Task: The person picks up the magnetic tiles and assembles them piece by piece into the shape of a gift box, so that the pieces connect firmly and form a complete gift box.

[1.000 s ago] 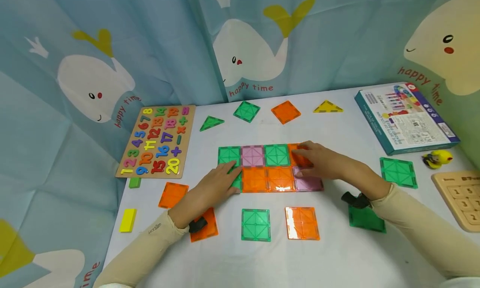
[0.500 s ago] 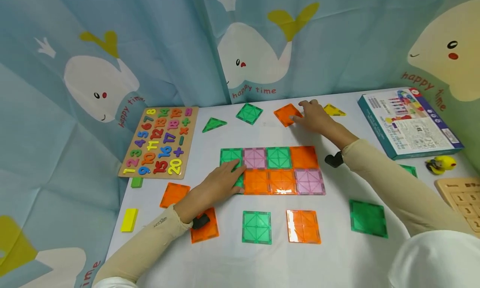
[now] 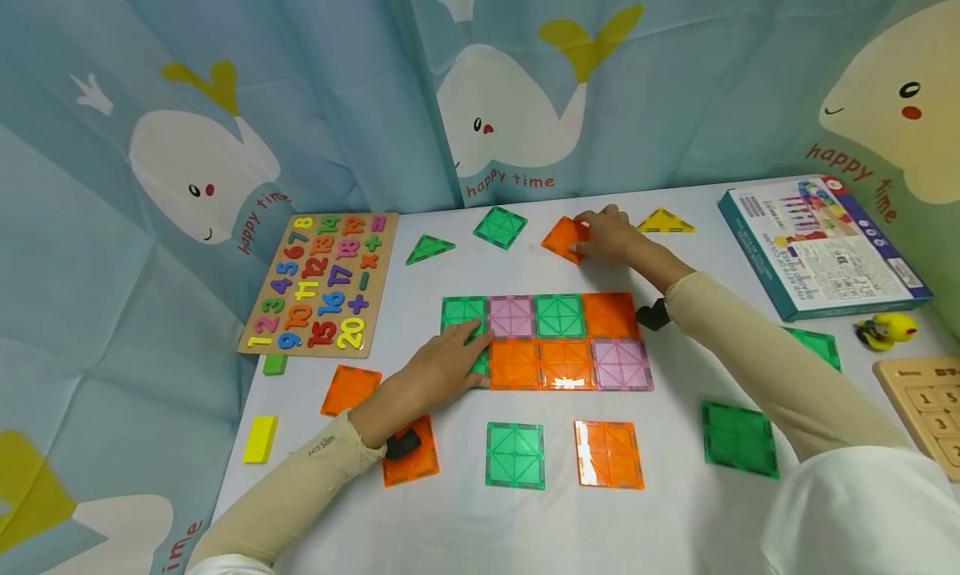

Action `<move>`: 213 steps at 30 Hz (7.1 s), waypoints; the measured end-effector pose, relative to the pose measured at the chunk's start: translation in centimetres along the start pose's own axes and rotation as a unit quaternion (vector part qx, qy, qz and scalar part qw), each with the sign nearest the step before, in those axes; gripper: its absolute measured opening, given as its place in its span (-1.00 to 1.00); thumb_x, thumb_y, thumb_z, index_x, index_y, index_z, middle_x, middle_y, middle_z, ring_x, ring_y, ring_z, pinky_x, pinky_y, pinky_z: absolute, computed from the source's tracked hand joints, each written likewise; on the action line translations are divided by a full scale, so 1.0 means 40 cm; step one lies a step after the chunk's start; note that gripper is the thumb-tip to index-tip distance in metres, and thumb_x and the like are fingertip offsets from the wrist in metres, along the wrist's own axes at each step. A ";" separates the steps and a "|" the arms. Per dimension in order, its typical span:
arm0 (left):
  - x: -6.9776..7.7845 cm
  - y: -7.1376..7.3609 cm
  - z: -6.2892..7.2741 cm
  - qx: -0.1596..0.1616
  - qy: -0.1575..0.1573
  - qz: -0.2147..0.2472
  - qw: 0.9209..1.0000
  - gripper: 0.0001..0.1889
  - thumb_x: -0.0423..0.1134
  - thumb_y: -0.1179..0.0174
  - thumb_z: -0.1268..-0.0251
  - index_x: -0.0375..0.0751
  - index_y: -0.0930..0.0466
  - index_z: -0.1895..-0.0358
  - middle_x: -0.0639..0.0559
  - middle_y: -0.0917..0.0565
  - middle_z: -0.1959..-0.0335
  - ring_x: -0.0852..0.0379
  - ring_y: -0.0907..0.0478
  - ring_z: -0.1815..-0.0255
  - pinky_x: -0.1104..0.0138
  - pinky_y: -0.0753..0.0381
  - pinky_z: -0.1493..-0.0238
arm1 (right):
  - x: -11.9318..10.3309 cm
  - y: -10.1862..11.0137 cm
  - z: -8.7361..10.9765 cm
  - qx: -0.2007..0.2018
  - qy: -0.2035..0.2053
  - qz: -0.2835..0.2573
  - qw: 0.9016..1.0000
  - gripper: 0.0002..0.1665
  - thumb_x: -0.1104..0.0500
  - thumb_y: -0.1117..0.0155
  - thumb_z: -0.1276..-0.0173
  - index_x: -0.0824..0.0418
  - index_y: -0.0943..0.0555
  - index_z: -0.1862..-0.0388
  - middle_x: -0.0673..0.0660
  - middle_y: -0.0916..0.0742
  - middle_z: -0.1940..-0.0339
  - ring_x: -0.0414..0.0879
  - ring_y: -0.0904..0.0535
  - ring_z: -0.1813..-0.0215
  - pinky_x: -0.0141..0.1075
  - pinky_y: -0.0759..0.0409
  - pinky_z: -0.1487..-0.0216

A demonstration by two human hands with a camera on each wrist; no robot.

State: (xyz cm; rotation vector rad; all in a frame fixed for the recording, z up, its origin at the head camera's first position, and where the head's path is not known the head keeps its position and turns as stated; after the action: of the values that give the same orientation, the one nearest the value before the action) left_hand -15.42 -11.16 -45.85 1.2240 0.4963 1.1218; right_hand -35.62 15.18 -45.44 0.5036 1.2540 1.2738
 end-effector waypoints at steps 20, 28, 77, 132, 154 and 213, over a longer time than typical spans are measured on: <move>-0.011 0.002 0.008 0.003 0.003 0.013 1.000 -0.22 0.11 -0.23 -0.52 -0.16 -0.27 -0.65 -0.23 -0.15 -0.70 -0.23 -0.20 -0.65 -0.08 -0.39 -0.55 | -0.095 -0.052 0.074 -0.059 0.128 0.050 0.989 -0.33 0.09 -0.34 -0.56 0.21 -0.44 -0.56 0.50 -0.43 -0.39 0.39 -0.34 -0.35 0.27 -0.45 -0.28; -0.010 -0.004 0.000 -0.004 0.002 -0.004 1.000 -0.21 0.16 -0.19 -0.52 -0.13 -0.24 -0.66 -0.21 -0.13 -0.71 -0.21 -0.18 -0.66 -0.07 -0.38 -0.55 | -0.105 -0.026 0.002 -0.051 0.084 0.043 0.994 -0.27 -0.04 -0.31 -0.57 0.35 -0.41 -0.51 0.53 -0.44 -0.39 0.39 -0.36 -0.36 0.35 -0.41 -0.38; -0.005 0.009 0.001 0.002 -0.008 -0.007 1.000 -0.23 0.15 -0.19 -0.54 -0.13 -0.26 -0.65 -0.22 -0.14 -0.71 -0.22 -0.17 -0.67 -0.07 -0.29 -0.61 | -0.233 -0.097 0.182 0.015 0.225 0.128 0.966 -0.32 -0.01 -0.52 -0.42 0.24 -0.56 -0.40 0.32 -0.61 -0.26 0.26 -0.51 -0.28 0.32 -0.40 -0.32; 0.016 -0.010 0.015 -0.017 -0.008 -0.014 1.000 0.01 0.26 -0.30 -0.41 -0.22 -0.09 -0.70 -0.27 -0.04 -0.73 -0.22 -0.10 -0.70 -0.04 -0.22 -0.65 | -0.235 -0.183 0.259 0.015 0.265 0.134 0.955 -0.23 -0.01 -0.31 -0.60 0.35 -0.36 -0.60 0.39 -0.39 -0.62 0.29 -0.41 -0.57 0.11 -0.48 -0.47; 0.023 -0.005 0.015 -0.023 -0.006 -0.032 0.999 -0.01 0.27 -0.23 -0.46 -0.25 -0.06 -0.71 -0.29 -0.01 -0.73 -0.23 -0.05 -0.72 -0.03 -0.18 -0.66 | -0.207 -0.194 0.287 -0.017 0.215 0.220 0.951 -0.01 -0.30 -0.09 -0.63 0.38 -0.18 -0.68 0.38 -0.25 -0.70 0.27 -0.14 -0.71 0.29 -0.04 -0.66; 0.010 -0.018 0.017 -0.020 -0.006 0.000 1.000 -0.01 0.27 -0.23 -0.47 -0.19 -0.02 -0.73 -0.25 0.04 -0.75 -0.20 -0.01 -0.73 -0.02 -0.29 -0.62 | -0.128 -0.286 0.670 -0.025 0.221 0.052 0.974 -0.22 -0.09 -0.30 -0.57 0.23 -0.40 -0.61 0.29 -0.35 -0.68 0.30 -0.27 -0.64 0.31 -0.28 -0.52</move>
State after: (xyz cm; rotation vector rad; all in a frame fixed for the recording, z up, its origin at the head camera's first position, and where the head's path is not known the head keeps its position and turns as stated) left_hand -14.41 -11.10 -46.20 1.1945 0.4627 1.1190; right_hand -6.07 16.10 -44.53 0.2562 1.5743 1.5567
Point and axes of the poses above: each hand's wrist, its own z-axis away from the middle knuckle, its own y-axis out of the back of the hand, x = y × z, the point moved 4 cm from there along -z, towards the middle knuckle
